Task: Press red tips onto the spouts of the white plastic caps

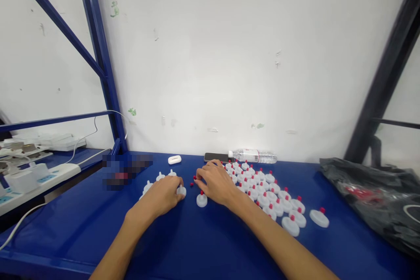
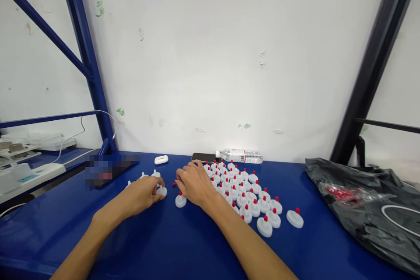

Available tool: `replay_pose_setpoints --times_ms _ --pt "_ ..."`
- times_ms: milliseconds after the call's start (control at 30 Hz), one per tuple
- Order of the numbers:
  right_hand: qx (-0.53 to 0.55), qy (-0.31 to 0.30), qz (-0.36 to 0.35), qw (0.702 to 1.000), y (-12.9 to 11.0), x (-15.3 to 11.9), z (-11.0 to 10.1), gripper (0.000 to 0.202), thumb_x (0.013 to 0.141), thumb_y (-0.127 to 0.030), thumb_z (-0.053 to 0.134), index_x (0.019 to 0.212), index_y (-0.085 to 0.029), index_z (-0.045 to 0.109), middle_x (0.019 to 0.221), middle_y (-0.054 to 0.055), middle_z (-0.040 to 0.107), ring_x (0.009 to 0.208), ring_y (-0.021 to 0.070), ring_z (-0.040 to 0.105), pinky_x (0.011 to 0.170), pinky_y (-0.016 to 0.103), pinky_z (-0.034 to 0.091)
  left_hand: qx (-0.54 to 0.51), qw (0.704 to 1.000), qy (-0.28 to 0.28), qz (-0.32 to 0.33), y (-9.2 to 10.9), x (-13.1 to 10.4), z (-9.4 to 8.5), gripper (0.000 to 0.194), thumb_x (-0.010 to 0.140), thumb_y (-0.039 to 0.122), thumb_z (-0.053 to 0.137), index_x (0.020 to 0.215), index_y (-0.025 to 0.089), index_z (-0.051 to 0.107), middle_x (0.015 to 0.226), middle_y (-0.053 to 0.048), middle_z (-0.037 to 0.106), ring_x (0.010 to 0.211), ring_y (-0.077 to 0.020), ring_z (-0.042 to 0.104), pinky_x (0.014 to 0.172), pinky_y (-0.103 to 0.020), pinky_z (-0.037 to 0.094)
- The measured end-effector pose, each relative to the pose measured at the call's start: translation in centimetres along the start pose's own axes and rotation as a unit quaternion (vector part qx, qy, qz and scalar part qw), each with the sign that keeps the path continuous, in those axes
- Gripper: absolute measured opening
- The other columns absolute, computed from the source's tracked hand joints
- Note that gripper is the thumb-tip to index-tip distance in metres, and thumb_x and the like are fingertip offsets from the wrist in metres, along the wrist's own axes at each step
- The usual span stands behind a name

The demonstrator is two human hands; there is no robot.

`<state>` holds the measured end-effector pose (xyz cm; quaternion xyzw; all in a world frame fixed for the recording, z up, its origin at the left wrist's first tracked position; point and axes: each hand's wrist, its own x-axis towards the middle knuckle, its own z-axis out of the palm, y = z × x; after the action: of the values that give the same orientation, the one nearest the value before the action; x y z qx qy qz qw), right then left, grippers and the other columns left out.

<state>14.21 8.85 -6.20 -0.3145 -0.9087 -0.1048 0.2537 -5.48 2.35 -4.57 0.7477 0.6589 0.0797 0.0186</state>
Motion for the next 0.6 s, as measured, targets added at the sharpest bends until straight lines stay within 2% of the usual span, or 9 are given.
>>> replay_pose_setpoints --times_ms 200,400,500,600 --pt "-0.016 -0.028 0.012 0.999 0.63 0.02 0.3 0.017 0.101 -0.025 0.053 0.104 -0.022 0.07 0.095 0.004 0.074 0.097 0.0224 0.062 0.095 0.039 0.033 0.011 0.999 0.032 0.005 0.41 -0.33 -0.72 0.025 0.084 0.028 0.053 0.105 0.021 0.066 0.108 -0.011 0.072 0.1 -0.0299 0.066 0.078 -0.035 0.045" --pt "-0.016 -0.098 -0.055 0.994 0.72 -0.29 0.53 0.032 0.104 -0.02 0.047 0.129 -0.027 0.063 0.113 0.006 0.071 0.104 0.0222 0.059 0.09 0.036 0.036 0.011 0.999 0.031 0.016 0.89 -0.36 -0.93 0.03 0.084 0.023 0.052 0.111 0.023 0.065 0.109 -0.011 0.073 0.101 -0.0298 0.068 0.076 -0.036 0.047" --pt "-0.009 -0.127 -0.069 0.989 0.49 -0.29 0.36 0.031 0.104 -0.023 0.047 0.129 -0.029 0.064 0.11 0.006 0.071 0.101 0.0213 0.059 0.087 0.035 0.036 0.01 0.999 0.041 0.024 1.01 -0.29 -0.78 0.029 0.087 0.025 0.052 0.112 0.022 0.066 0.114 -0.01 0.072 0.104 -0.0288 0.067 0.081 -0.036 0.047" --pt "0.004 -0.135 -0.066 0.989 0.31 -0.11 0.12 0.023 0.102 -0.026 0.054 0.119 -0.026 0.069 0.106 0.005 0.072 0.101 0.021 0.06 0.086 0.034 0.035 0.022 0.999 0.044 0.019 0.94 -0.2 -0.64 0.03 0.088 0.026 0.051 0.113 0.022 0.067 0.116 -0.011 0.071 0.104 -0.0294 0.068 0.081 -0.037 0.048"
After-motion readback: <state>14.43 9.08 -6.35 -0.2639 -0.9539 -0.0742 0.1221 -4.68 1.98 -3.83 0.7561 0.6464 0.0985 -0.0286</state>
